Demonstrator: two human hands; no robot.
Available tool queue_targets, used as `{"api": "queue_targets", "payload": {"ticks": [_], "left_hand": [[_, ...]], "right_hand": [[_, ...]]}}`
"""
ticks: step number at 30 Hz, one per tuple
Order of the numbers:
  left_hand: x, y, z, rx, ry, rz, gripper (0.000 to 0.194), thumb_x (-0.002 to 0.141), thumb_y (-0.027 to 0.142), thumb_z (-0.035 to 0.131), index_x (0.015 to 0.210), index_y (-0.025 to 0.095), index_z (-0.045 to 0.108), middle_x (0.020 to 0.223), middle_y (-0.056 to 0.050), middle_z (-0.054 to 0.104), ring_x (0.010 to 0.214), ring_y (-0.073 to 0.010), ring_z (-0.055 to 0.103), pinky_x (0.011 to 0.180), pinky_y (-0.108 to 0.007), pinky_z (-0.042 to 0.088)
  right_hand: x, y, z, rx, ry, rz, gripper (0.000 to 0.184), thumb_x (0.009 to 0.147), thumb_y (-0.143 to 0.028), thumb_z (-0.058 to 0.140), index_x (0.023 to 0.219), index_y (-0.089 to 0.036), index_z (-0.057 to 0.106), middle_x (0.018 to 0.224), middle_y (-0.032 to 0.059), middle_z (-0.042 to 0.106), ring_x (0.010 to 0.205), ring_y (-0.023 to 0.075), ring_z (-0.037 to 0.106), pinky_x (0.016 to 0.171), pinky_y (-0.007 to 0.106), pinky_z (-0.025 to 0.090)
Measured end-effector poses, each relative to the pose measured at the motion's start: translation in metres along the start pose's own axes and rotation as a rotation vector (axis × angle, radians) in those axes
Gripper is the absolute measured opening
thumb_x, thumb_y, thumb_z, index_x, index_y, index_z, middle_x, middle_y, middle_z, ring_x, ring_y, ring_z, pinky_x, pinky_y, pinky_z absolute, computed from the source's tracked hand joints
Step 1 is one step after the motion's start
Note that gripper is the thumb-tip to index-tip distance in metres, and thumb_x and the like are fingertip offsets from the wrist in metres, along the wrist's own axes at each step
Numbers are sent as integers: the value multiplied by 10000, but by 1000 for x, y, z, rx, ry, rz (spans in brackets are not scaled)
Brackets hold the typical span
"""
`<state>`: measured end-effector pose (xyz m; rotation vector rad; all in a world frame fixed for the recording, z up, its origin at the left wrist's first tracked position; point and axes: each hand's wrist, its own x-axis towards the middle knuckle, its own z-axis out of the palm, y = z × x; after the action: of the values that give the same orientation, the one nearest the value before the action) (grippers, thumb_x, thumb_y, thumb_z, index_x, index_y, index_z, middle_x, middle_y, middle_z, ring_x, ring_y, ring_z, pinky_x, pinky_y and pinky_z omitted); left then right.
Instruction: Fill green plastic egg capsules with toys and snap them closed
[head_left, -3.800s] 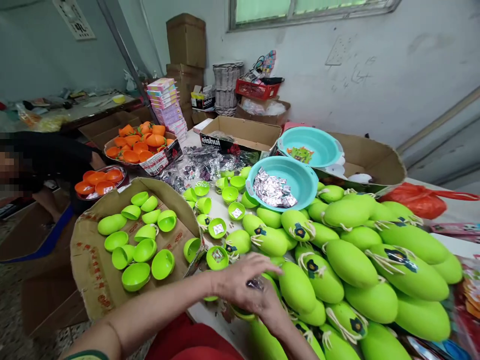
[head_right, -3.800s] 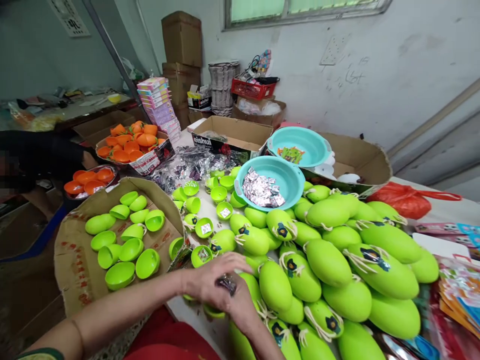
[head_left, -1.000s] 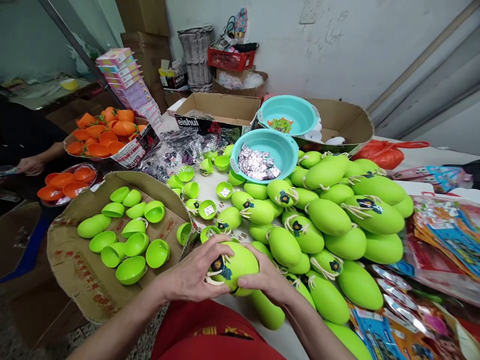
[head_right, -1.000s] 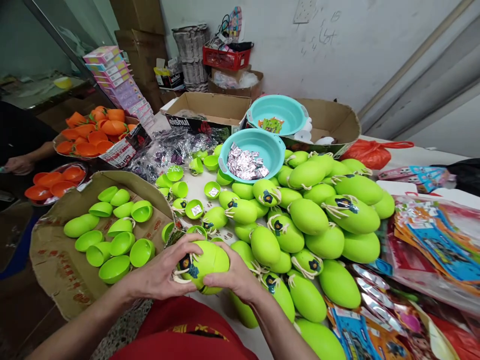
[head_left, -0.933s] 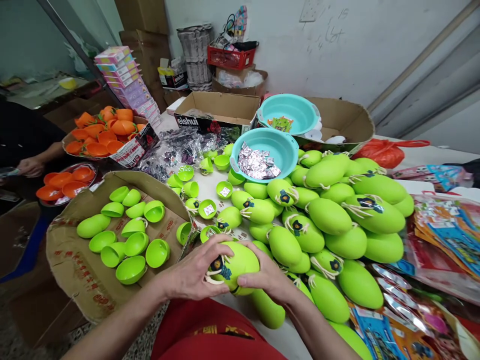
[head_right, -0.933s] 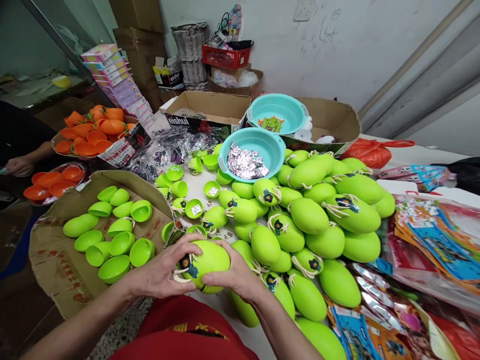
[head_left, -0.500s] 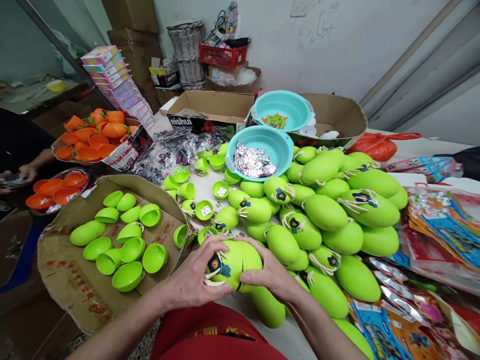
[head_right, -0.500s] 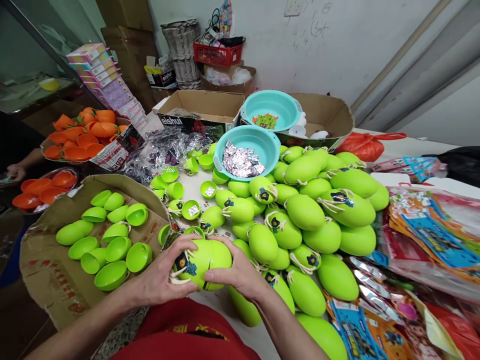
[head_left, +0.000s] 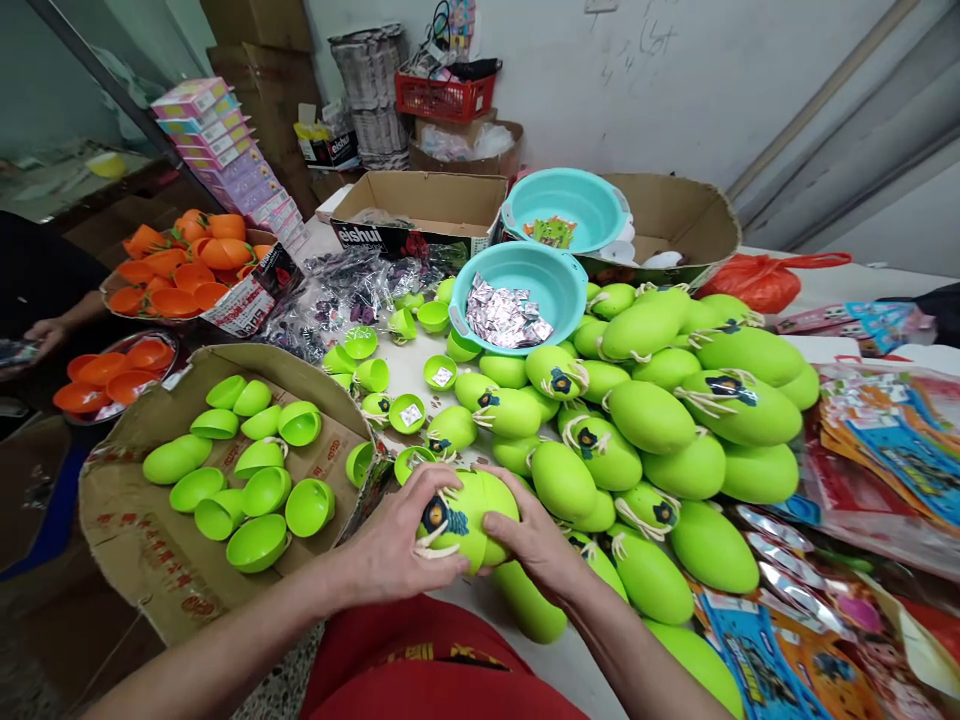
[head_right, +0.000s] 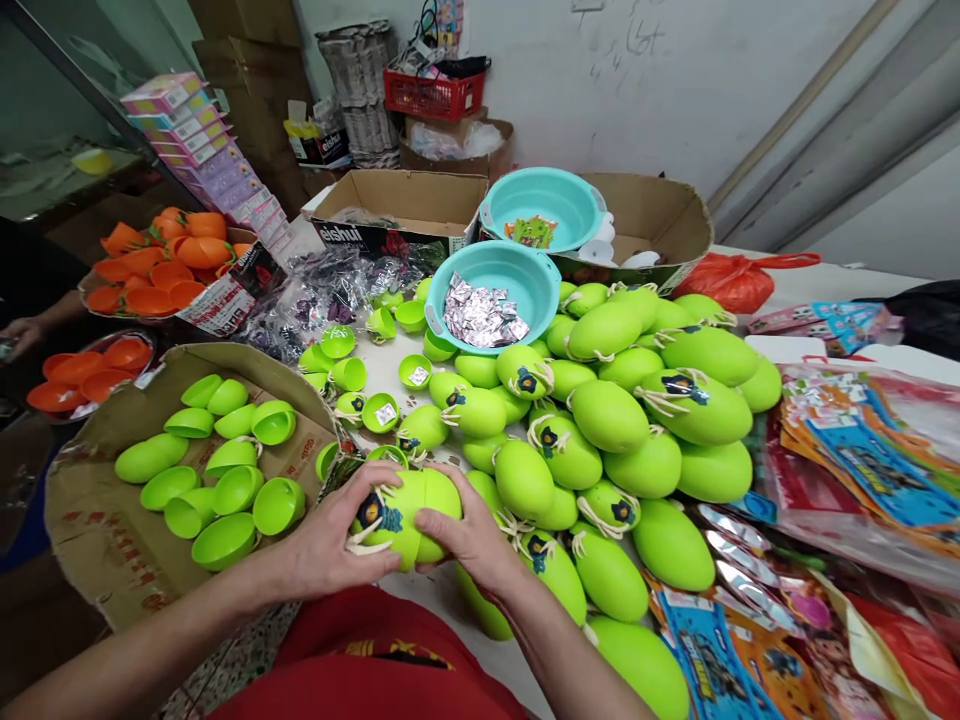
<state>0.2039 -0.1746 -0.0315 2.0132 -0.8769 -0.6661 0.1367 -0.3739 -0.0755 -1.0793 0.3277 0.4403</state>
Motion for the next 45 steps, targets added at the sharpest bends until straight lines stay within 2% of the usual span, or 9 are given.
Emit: {"api": "queue_targets", "payload": {"ticks": [9,18,21,24,28,33,36,42,45], "left_hand": [[5,3,-3,-57,34,-24,585,735,191,689,1230,265,385,1367,-68,419,1270,-233,436,1093,-395,351],[14,-3,-2,-108,-20,-47,572,730,243,699,1220,238,404,1336,-102,434,1225,-282,458,1061,-462,397],[18,5,-5,-327,-80,-278,575,755,342,696,1235,253,391,1009,-35,539,856,-200,579,711,-339,565],[20,13,-1,-603,-96,-441,588,763,388,696,1234,277,362,871,14,508,637,-121,524,443,-190,485],[19,25,11,-746,-4,-489,560,771,414,688,1208,293,361,902,12,518,675,-127,549,421,-170,497],[20,39,9,-718,-49,-533,551,771,442,692,1208,291,393,890,4,552,643,-131,572,399,-174,495],[26,38,7,-731,-59,-581,559,758,461,703,1210,289,421,856,2,580,574,-118,573,388,-167,477],[49,18,11,-888,95,-756,568,712,546,702,1124,241,458,750,-7,607,470,-133,589,336,-172,444],[53,23,11,-949,64,-796,568,722,572,684,1116,230,458,701,-5,613,379,-123,552,315,-180,425]], "right_hand": [[5,-8,-13,0,-154,-110,690,678,-411,820,1282,-233,537,1223,71,617,1083,281,588,877,379,525],[3,-3,-11,36,-66,-16,666,733,-459,755,1296,-260,460,1200,94,580,877,267,655,576,336,570],[-3,-5,-13,67,-100,38,971,530,-348,902,1332,-308,356,1280,94,517,899,278,659,593,354,594],[-8,-9,-15,19,-82,33,1018,459,-255,932,1287,-288,341,1221,87,547,859,245,661,565,297,586],[-12,-19,-19,-76,-87,56,842,604,-352,857,1253,-255,329,946,21,621,597,152,611,400,222,506],[-16,-39,-24,-198,-195,150,761,652,-383,834,1217,-252,341,757,-30,624,502,119,566,376,183,459],[-13,-40,-21,-201,-170,174,766,643,-411,840,1208,-253,348,730,-36,631,459,106,554,361,177,452],[8,-21,-23,18,-76,206,820,623,-634,776,1184,-228,338,792,18,669,402,94,570,315,148,423],[8,-21,-24,45,-83,149,903,548,-532,867,1197,-241,311,846,19,670,463,119,609,371,191,489]]}}
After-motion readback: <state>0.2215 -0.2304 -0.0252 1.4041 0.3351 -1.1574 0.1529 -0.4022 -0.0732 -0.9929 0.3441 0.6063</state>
